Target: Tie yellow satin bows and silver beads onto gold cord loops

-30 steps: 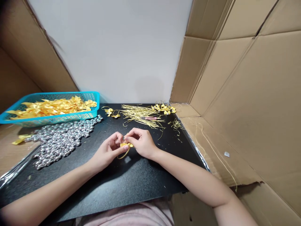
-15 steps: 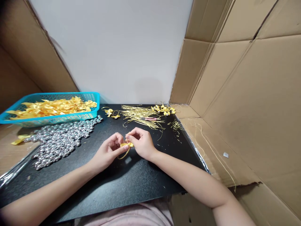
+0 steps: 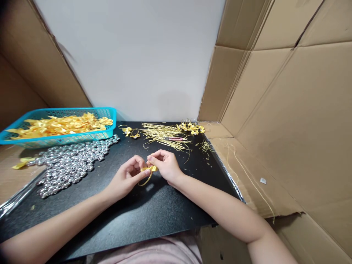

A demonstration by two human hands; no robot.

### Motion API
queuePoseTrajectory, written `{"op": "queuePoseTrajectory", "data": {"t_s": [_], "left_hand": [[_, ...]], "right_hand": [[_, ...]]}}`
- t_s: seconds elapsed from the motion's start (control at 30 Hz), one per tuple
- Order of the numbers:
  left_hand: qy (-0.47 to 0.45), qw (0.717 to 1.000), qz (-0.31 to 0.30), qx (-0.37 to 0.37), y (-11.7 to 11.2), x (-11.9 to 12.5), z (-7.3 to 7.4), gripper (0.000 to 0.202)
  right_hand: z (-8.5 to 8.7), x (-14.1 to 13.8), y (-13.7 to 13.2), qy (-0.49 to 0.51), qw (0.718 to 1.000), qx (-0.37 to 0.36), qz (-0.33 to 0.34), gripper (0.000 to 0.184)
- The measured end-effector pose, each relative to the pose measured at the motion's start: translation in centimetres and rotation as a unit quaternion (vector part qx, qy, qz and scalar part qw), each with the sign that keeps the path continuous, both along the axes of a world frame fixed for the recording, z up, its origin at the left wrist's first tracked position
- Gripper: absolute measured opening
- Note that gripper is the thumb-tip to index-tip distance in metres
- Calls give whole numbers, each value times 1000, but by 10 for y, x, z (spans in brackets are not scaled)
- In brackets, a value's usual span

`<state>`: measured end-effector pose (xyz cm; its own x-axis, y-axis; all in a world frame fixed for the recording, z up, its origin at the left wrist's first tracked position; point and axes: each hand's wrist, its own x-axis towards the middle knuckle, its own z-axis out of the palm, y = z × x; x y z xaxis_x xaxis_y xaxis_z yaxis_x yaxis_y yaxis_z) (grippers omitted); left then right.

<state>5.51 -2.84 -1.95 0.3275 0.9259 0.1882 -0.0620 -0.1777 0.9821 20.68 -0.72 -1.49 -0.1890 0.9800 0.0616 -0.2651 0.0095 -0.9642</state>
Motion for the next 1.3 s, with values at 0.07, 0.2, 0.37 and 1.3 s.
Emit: {"op": "queuePoseTrajectory", "data": {"t_s": [0.07,0.2,0.37,1.3], "left_hand": [[-1,1000,-3,-3,-1,0,0,31],[10,999,8,-31,0,-1,1,29],[20,998,8,-64,1,-2,0,27],[46,994,48,-89,6,-4,-2,23]], "right_hand": [[3,3,1,-6,1000,-8,22,34],[6,9,4,-26,998,-8,58,32],[5,9,5,-30,999,9,27,31],[9,16,-6,-246,921,298,-39,6]]}}
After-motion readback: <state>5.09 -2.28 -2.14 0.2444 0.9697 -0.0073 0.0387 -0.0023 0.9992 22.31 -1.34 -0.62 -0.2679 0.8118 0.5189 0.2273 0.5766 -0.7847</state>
